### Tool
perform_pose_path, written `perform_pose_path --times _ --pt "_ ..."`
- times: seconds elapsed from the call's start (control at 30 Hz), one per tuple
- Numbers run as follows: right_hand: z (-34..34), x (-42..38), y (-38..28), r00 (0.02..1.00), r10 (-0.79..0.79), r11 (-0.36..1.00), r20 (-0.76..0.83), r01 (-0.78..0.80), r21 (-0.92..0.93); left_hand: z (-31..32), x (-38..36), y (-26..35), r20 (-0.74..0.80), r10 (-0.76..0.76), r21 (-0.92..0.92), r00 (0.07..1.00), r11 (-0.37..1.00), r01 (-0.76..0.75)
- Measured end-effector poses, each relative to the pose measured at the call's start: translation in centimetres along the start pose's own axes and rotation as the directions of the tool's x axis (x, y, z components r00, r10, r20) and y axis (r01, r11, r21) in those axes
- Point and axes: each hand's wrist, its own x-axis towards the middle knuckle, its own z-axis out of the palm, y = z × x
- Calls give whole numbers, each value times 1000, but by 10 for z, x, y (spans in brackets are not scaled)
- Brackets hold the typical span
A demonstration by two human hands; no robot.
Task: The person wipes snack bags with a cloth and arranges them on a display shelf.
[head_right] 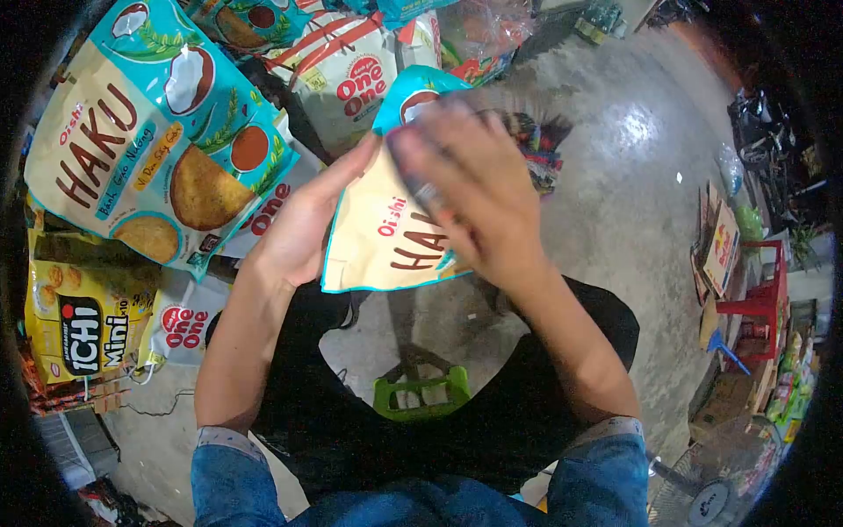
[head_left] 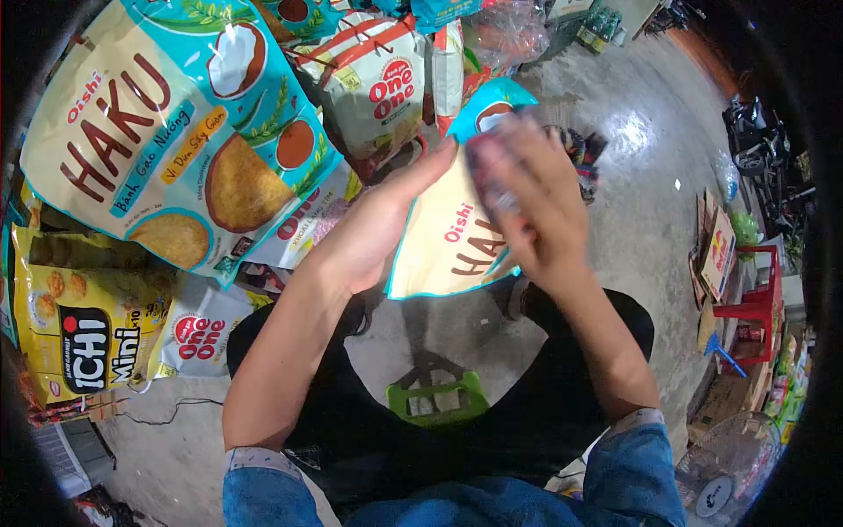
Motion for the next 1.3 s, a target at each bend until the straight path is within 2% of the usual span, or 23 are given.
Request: perform_pose_path --times 0.03,0.13,0.17,0.23,0.3,0.33,0.37,0.43,0.47,0.5,0.57,0.6,0.63,0.7,0.77,0.83,0.9,0.93,0.97,1.03,1.13,1.23,1.3 --pt "6 -1 2 977 174 980 -121 -160 117 3 1 0 5 10 3 1000 1000 -10" --pt "17 -10 -16 991 113 990 -78 -105 98 7 1 -5 -116 50 33 992 998 -47" --pt "14 -12 -30 988 -56 998 146 51 41 6 0 -4 -119 47 32 992 999 -44" --pt "19 -23 -40 907 -329 943 262 302 138 1 -5 1 -156 73 166 985 985 -46" --pt "15 -16 -20 889 -382 924 252 371 92 -8 -4 -3 -172 34 163 985 987 -6" --pt "12 -13 -14 915 -345 926 211 368 -81 -9 -2 -5 -112 1 64 994 998 7" --pt "-3 -9 -6 960 -192 981 205 191 28 -8 0 -5 -47 -18 -36 999 999 16" --pt "-3 -13 7 996 84 995 -5 -84 55 4 -1 0 -68 19 -21 998 1000 -20" --pt "23 -12 8 964 64 991 -260 -31 128 2 -1 0 -57 3 -9 998 1000 -3" --pt "2 -10 -17 999 38 999 -25 -37 26 -1 0 0 -51 -14 4 999 1000 14" --pt "15 -25 -29 892 -404 913 201 407 30 -9 1 -5 -180 -26 77 983 996 40" --pt "15 -26 -32 831 -509 858 225 510 57 -2 -3 -3 -229 -4 124 973 992 33" --pt "16 -26 -28 840 -495 867 224 495 60 5 -7 -3 -277 12 169 961 985 37" --pt "12 -20 -4 921 -352 927 169 368 -76 -11 -6 -2 36 -112 -20 993 993 113" --pt "-18 -5 3 998 -57 998 40 57 -15 1 -4 1 -59 -89 -17 994 996 88" --pt "-3 -7 -2 946 260 961 -194 -235 144 10 -1 0 -146 -26 27 989 999 31" --pt "1 -17 -7 1000 1 1000 -21 -1 -26 -2 -3 1 -111 -59 28 992 998 62" --pt "-1 -19 -16 977 -134 991 165 130 36 -6 -2 -1 -75 -94 29 993 995 96" --pt "8 -24 -28 951 -240 966 193 254 -46 -6 -1 -3 -149 -79 23 986 996 83" --pt "12 -32 -37 897 -379 925 228 376 58 -14 -3 1 -55 -115 -26 992 993 114" --pt "9 -33 -22 886 -399 916 235 399 51 -9 -5 2 -114 -90 58 989 994 97" --pt "-15 -17 12 981 -161 982 111 170 -84 0 -2 3 -63 -93 2 994 996 94" --pt "-20 -16 14 970 239 963 -46 -230 137 4 -2 3 -62 -62 33 996 997 64"
